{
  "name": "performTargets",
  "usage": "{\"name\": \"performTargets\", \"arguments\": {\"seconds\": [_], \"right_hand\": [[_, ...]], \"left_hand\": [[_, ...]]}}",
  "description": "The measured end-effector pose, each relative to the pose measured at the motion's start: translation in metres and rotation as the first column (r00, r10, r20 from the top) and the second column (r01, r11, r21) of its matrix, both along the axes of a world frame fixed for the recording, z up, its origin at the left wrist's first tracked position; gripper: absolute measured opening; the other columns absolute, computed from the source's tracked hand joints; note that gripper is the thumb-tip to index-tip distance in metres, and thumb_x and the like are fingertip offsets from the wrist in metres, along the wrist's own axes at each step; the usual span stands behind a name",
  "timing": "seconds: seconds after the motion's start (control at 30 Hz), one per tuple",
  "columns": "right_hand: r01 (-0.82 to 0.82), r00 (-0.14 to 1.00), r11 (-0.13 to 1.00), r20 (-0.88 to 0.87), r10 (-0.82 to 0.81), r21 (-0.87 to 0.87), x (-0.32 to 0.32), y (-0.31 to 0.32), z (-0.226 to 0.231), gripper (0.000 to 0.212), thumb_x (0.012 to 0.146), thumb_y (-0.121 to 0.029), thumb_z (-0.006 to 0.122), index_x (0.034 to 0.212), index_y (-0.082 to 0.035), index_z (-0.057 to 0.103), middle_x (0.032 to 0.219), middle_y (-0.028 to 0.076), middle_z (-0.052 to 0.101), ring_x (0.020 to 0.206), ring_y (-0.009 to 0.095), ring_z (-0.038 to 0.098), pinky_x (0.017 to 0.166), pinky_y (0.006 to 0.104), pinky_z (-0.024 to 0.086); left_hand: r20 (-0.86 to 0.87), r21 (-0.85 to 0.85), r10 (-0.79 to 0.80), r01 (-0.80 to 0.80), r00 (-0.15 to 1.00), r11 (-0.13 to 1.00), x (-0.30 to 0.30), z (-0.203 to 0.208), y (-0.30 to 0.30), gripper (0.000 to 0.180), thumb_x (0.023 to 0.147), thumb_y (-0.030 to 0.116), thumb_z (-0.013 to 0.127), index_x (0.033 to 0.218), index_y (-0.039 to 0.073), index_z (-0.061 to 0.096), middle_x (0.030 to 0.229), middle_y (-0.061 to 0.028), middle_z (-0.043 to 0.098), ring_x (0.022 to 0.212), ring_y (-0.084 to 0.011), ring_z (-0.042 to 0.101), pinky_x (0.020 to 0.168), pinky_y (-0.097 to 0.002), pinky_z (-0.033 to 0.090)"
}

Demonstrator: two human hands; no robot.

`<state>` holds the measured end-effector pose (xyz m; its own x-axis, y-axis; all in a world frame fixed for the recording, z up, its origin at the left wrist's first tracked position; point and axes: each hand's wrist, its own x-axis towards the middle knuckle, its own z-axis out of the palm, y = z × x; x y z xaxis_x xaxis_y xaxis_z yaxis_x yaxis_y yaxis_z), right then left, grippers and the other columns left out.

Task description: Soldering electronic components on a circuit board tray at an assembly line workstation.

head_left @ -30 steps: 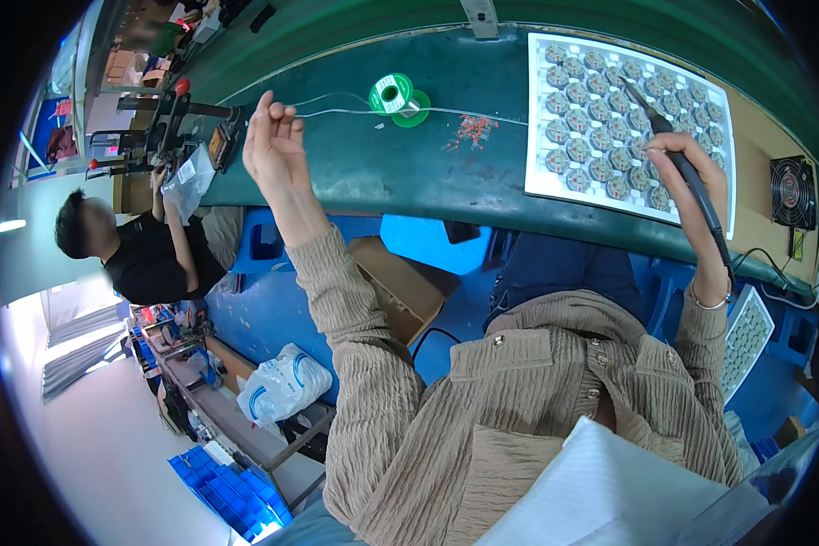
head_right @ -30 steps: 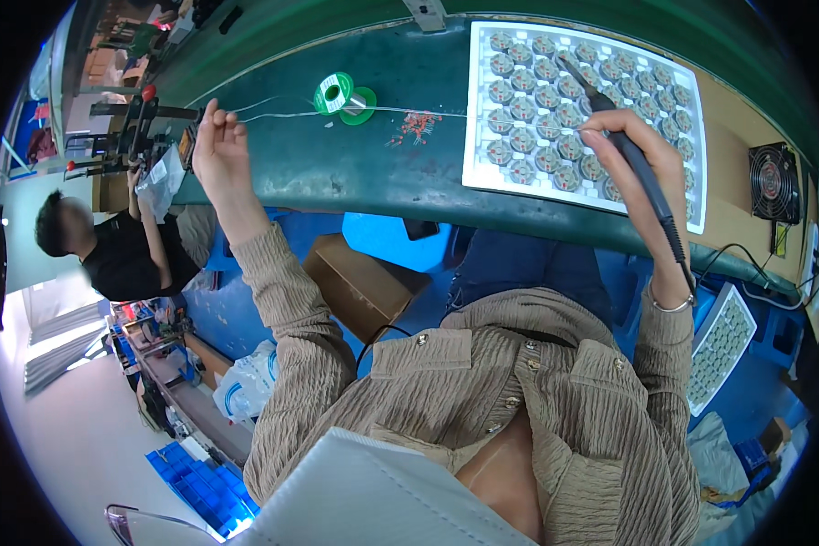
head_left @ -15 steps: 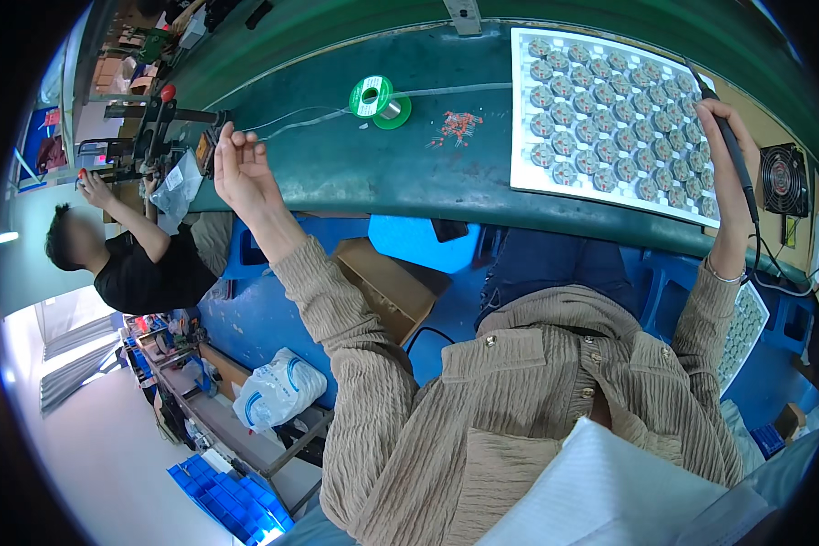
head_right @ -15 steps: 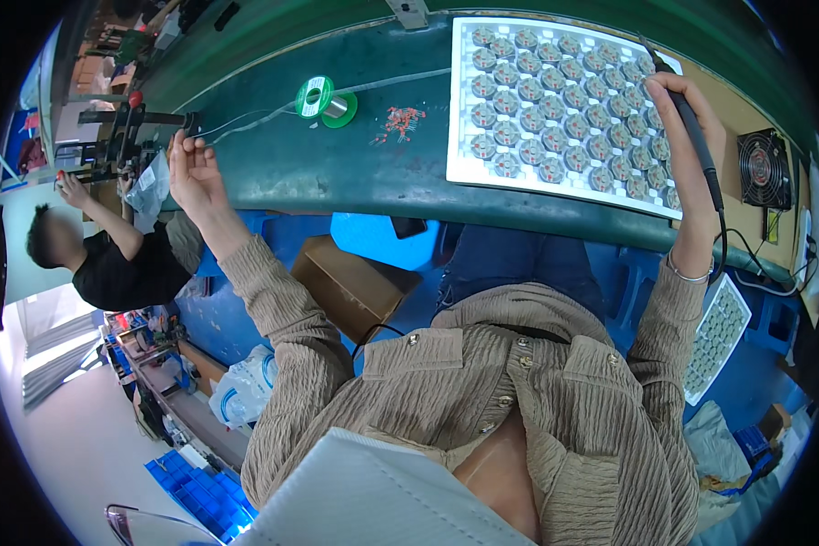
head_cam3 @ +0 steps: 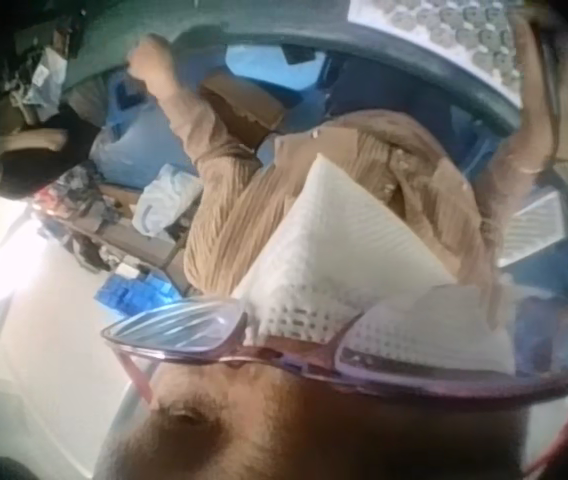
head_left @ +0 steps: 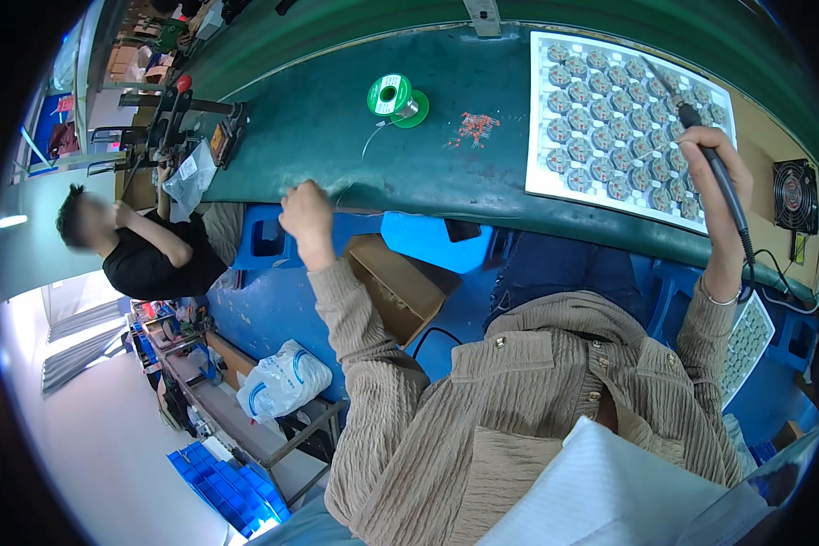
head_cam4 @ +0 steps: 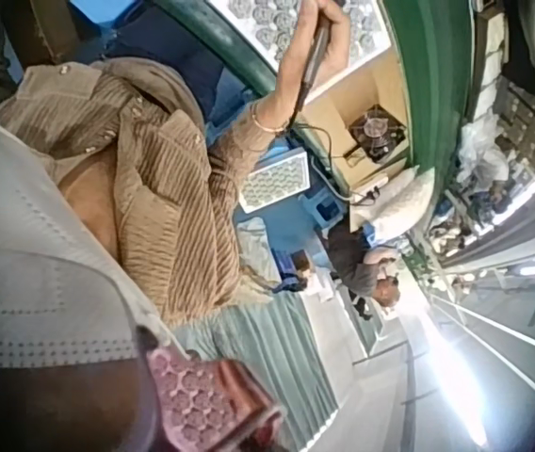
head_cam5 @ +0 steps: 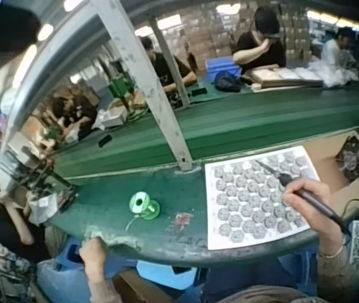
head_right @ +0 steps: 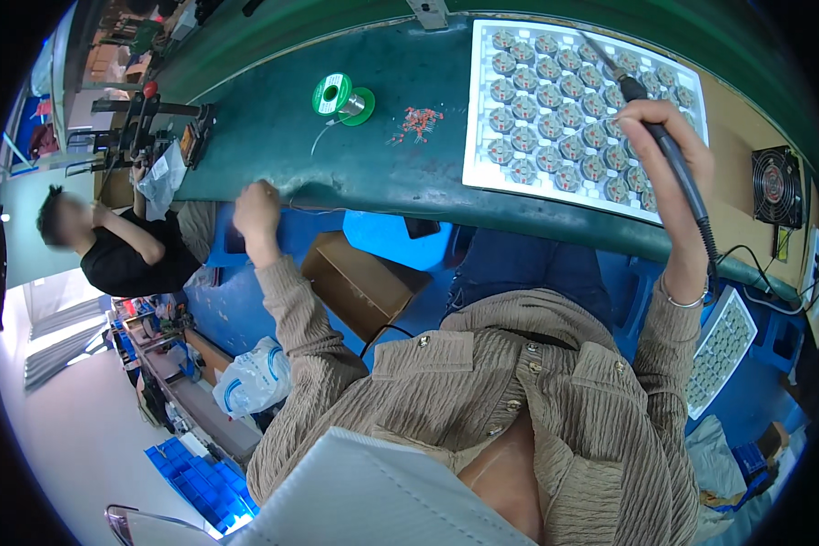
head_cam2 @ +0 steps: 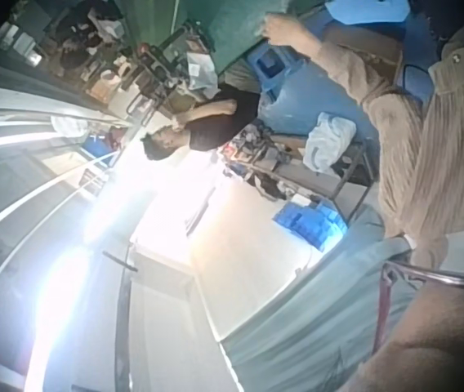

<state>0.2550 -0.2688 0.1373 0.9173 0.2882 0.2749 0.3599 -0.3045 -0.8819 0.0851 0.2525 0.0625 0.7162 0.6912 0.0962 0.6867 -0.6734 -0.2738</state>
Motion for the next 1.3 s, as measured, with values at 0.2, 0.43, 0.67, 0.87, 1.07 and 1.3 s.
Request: {"name": "performTargets", "arguments": {"seconds": [0.2,0.43,0.67,0.87,1.07,1.3], "right_hand": [[-0.096,0.992,0.995,-0.085,0.098,0.031,-0.012,0.026,-0.008,0.010,0.099,-0.012,0.071,0.104,-0.005,0.074,0.099,0.002,0.073,0.082,0.012,0.058,0.074,0.0241,0.044],[-0.011,0.986,0.998,-0.164,0.022,0.066,-0.015,0.013,-0.014,0.009,0.098,-0.010,0.071,0.103,-0.004,0.074,0.097,0.003,0.072,0.081,0.012,0.057,0.074,0.0236,0.043],[-0.010,0.994,0.999,-0.108,0.015,0.048,-0.015,0.016,-0.022,0.010,0.098,-0.010,0.070,0.105,-0.004,0.073,0.094,0.001,0.069,0.074,0.009,0.049,0.066,0.0220,0.036],[-0.035,0.994,0.997,-0.101,0.042,0.070,-0.019,0.025,-0.022,0.009,0.098,-0.010,0.070,0.104,-0.004,0.073,0.095,0.001,0.070,0.075,0.009,0.050,0.067,0.0221,0.037],[0.007,0.987,0.997,-0.159,0.005,0.074,-0.015,0.011,-0.024,0.008,0.098,-0.009,0.070,0.103,-0.004,0.073,0.096,0.001,0.071,0.076,0.010,0.052,0.069,0.0227,0.039],[-0.031,0.987,0.998,-0.155,0.040,0.060,-0.017,0.022,-0.018,0.007,0.098,-0.009,0.070,0.102,-0.004,0.074,0.096,0.002,0.071,0.082,0.011,0.056,0.074,0.0231,0.043]], "left_hand": [[0.553,-0.030,-0.385,0.479,0.739,0.877,0.070,-0.027,-0.057,0.016,0.096,0.021,0.066,0.105,0.008,0.071,0.097,-0.0141,0.070,0.088,-0.0404,0.068,0.079,-0.0521,0.054],[0.549,-0.244,-0.283,0.475,0.786,0.846,0.089,-0.036,-0.101,0.012,0.095,0.017,0.067,0.097,0.006,0.065,0.094,-0.0150,0.068,0.083,-0.0408,0.068,0.072,-0.0506,0.055],[0.480,-0.317,-0.340,0.521,0.809,0.792,0.104,0.000,-0.135,0.010,0.095,0.016,0.064,0.095,0.007,0.065,0.093,-0.0156,0.071,0.078,-0.0436,0.068,0.069,-0.0510,0.054],[0.622,-0.011,-0.336,0.436,0.708,0.900,0.128,0.042,-0.103,0.014,0.095,0.021,0.060,0.098,0.012,0.071,0.088,-0.0120,0.075,0.075,-0.0436,0.069,0.066,-0.0514,0.054],[0.185,-0.061,-0.146,0.160,0.972,0.985,0.093,0.050,-0.067,0.014,0.092,0.021,0.065,0.093,0.015,0.077,0.092,-0.0103,0.077,0.081,-0.0412,0.071,0.071,-0.0487,0.055],[0.599,-0.741,-0.328,0.661,0.731,0.121,0.115,0.064,-0.104,0.018,0.095,0.011,0.073,0.109,0.003,0.081,0.089,-0.0028,0.075,0.066,-0.0125,0.056,0.065,-0.0261,0.049]]}}
